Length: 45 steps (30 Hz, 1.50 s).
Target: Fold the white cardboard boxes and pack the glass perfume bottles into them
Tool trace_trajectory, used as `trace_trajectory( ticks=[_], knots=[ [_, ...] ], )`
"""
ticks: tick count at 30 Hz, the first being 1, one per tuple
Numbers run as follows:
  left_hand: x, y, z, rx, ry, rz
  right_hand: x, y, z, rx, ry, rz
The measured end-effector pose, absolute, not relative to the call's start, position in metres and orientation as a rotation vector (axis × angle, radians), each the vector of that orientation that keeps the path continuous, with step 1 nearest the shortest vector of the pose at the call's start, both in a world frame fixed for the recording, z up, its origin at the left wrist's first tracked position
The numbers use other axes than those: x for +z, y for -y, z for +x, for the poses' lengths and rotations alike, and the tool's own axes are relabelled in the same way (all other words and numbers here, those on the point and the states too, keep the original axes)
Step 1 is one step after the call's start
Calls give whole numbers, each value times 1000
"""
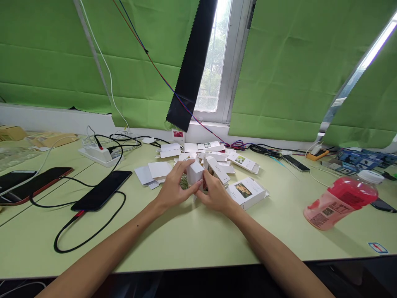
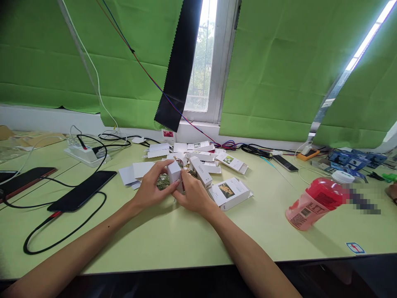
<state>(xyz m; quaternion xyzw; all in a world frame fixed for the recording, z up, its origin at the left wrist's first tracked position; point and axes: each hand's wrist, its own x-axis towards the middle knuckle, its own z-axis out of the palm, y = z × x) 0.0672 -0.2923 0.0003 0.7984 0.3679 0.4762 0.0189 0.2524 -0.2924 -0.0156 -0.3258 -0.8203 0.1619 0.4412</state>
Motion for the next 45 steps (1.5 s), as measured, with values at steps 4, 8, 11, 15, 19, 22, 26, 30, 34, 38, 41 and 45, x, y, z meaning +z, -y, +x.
trace_trajectory(
  ticks=[4, 8, 11, 15, 19, 22, 26, 30, 34, 38, 41, 45],
  knots=[
    [-1, 292, 67, 1485, -1138, 2482, -18, 291, 253, 390, 2043, -816],
    [-2, 291, 66, 1483, -1128, 2495, -19, 290, 253, 413, 2045, -825],
    [-2, 291, 66, 1477, -1130, 2493, -19, 290, 253, 448, 2043, -825],
    [-2, 291, 66, 1484, -1127, 2486, -19, 291, 253, 474, 2041, -822],
    [-2, 291, 67, 1485, -1133, 2485, -19, 290, 253, 470, 2040, -828],
    [-2, 290, 67, 1484, -1131, 2483, -20, 289, 252, 454, 2044, -827],
    [-3, 290, 66, 1483, -1131, 2478, -20, 290, 252, 452, 2044, -831],
    [-3, 290, 66, 1479, -1131, 2484, -20, 290, 253, 437, 2043, -818],
    [-4, 290, 66, 1489, -1134, 2440, -18, 290, 252, 377, 2035, -773],
    [-5, 290, 66, 1524, -1126, 2387, -18, 289, 251, 323, 2015, -698],
    [-3, 291, 66, 1528, -1115, 2446, -19, 289, 251, 279, 2003, -682],
    [-1, 293, 66, 1524, -1117, 2460, -22, 289, 251, 256, 1983, -650]
  ],
)
